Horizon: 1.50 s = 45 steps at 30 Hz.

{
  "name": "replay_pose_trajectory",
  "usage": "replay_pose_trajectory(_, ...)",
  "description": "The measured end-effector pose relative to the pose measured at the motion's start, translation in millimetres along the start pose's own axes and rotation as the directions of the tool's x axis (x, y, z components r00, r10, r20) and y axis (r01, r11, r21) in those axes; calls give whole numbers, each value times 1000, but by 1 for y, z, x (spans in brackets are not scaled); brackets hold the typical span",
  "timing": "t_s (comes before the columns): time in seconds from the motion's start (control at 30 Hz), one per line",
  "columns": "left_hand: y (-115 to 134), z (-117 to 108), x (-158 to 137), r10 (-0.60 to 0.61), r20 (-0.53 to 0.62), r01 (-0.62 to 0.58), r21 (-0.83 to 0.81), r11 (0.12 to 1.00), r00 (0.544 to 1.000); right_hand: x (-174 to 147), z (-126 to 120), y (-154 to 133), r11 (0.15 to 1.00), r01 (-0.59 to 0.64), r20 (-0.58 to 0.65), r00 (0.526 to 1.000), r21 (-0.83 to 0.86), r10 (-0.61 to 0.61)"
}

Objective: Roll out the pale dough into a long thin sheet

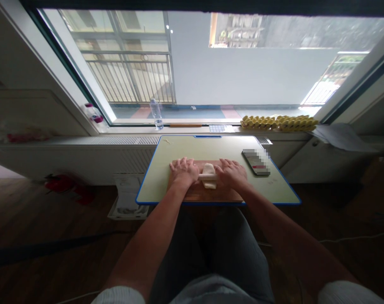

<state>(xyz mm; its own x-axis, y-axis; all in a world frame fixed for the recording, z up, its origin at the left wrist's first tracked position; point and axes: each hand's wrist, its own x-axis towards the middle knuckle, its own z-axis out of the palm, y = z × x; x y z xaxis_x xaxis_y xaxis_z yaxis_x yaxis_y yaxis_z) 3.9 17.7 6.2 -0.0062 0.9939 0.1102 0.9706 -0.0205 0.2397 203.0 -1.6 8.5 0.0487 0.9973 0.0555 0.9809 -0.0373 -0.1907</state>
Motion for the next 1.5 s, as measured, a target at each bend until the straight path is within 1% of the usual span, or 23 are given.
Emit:
replay_pose_trajectory(0.13,2,0,7,-22,-2,22,5,1000,1000,8,-1,1,1000,24,-2,1000,1,-24)
replay_pose_trajectory(0.23,3,0,13,-27,-9,27,-3,1000,1000,13,-1,1,1000,19,-2,1000,18,-18)
replay_pose_trajectory(0.4,4,2,24,-27,14,27,18,999,1000,23,-1,1,999,27,-1,1000,43,-27)
replay_pose_trajectory(0.57,7,4,34,-26,-81,26,5,1000,996,36,2,4,996,7,3,1000,93,-7)
replay_pose_trajectory(0.7,7,4,42,-28,-87,27,-15,1000,996,43,4,5,993,-16,-6,1000,119,17)
replay_pose_trajectory(0.77,8,3,47,-33,-76,32,-21,999,997,47,3,4,992,-22,-23,999,124,25)
replay_pose_trajectory(0.93,8,5,60,-51,-60,51,-11,999,997,54,-1,-1,997,-17,-119,993,79,26)
replay_pose_trajectory(1.03,8,6,66,-15,-92,15,-2,1000,996,61,-1,-2,999,-20,-136,990,49,27)
replay_pose_trajectory(1.17,9,5,72,87,-127,-89,-7,996,988,69,0,-1,999,-33,-131,991,30,36)
replay_pose_trajectory(1.27,10,5,76,101,-143,-102,-2,995,985,75,-2,-2,997,-73,-87,993,24,74)
replay_pose_trajectory(1.33,10,7,81,92,-119,-94,-9,996,989,80,-4,-2,994,-104,-18,994,25,105)
replay_pose_trajectory(1.4,10,9,87,76,-55,-77,-19,997,996,85,-6,-3,992,-122,41,992,25,121)
replay_pose_trajectory(1.5,10,12,96,49,50,-48,-16,999,998,92,-7,-4,992,-123,59,991,19,122)
